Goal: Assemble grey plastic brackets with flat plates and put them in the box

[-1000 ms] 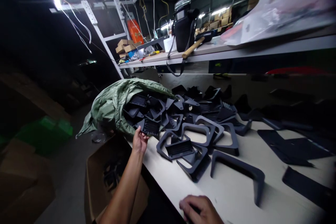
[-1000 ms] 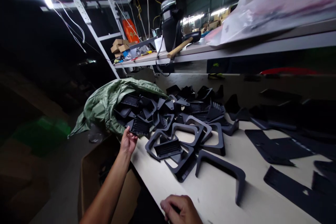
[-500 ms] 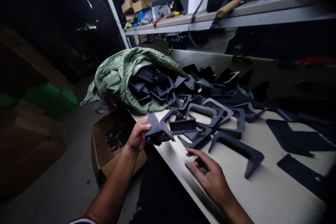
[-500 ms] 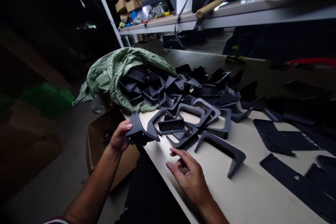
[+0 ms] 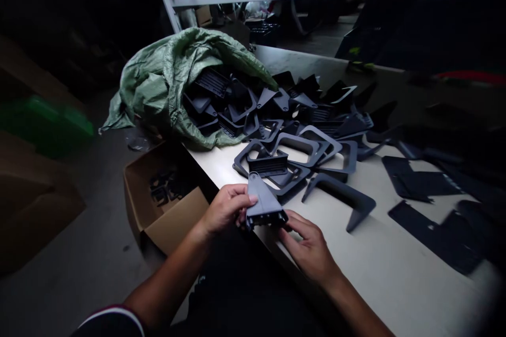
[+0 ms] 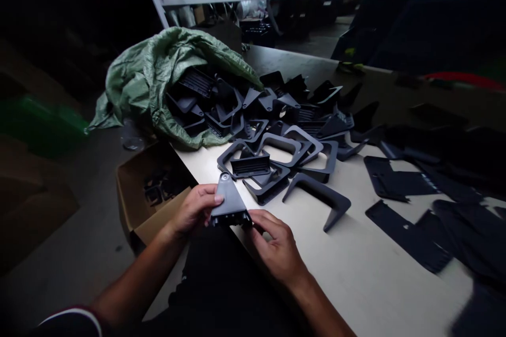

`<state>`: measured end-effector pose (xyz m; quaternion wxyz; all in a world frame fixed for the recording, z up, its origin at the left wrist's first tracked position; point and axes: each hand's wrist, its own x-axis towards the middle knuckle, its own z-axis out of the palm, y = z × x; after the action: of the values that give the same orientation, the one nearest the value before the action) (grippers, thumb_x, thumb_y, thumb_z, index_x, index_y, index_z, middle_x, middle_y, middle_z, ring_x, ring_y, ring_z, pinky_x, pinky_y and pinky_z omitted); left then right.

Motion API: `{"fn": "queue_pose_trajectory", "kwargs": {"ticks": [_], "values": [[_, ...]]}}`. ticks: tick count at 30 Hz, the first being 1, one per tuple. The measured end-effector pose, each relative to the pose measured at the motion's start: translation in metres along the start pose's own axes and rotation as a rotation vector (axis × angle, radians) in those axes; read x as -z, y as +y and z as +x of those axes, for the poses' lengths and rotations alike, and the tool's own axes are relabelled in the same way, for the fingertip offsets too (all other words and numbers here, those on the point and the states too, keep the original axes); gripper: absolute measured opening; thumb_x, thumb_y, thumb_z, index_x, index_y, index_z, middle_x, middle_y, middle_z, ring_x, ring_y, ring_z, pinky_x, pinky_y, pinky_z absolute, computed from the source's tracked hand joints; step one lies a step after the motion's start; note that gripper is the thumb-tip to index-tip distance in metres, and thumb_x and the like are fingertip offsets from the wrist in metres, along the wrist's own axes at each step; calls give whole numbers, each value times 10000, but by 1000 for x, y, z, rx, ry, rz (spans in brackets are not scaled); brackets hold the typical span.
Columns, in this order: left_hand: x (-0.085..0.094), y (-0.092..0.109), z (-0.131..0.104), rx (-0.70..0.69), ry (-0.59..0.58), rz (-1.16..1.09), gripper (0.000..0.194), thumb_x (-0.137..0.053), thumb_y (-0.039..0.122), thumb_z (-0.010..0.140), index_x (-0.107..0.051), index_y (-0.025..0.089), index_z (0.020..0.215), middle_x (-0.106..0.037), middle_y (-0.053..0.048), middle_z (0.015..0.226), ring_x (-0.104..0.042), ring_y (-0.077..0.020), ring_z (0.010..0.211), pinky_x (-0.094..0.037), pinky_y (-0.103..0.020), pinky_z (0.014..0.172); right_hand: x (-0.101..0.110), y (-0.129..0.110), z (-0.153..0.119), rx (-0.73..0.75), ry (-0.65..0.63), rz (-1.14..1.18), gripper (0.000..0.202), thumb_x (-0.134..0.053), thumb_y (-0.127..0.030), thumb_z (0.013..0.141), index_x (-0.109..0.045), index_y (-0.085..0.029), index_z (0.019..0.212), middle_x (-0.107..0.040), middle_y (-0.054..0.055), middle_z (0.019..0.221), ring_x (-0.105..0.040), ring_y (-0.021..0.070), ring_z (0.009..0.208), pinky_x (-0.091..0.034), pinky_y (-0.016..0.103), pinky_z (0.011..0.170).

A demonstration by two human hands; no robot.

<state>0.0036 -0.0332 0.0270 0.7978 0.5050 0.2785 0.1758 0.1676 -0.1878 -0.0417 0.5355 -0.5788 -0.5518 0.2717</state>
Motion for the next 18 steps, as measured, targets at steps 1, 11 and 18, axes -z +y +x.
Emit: {"fn": "queue_pose_trajectory", "kwargs": {"ticks": [1,11,18], "values": [[-1,1,-2,-12,-25,43,361,-787,457,810,-645,145,696,-531,40,479,-412,-59,366,-297,-186,380,0,1,-1,5,7,-6,222,-646,-259,1025,-794,-272,1191,-750,92,1224,-727,237,1060,-578,308,871],[-7,5,-9,-24,-129,146,391,-774,495,852,-640,149,728,-564,30,530,-460,-71,427,-340,-195,446,6,-6,-4,-71,20,16,187,-729,-350,967,-825,-232,1076,-761,92,1127,-718,255,1003,-568,324,876],[10,9,-4,-317,93,187,394,-652,521,957,-738,138,980,-650,-10,616,-579,-127,529,-469,-243,560,6,-48,-9,-622,204,773,352,-792,-512,878,-731,-175,800,-499,-33,572,-364,86,453,-389,230,440]]}}
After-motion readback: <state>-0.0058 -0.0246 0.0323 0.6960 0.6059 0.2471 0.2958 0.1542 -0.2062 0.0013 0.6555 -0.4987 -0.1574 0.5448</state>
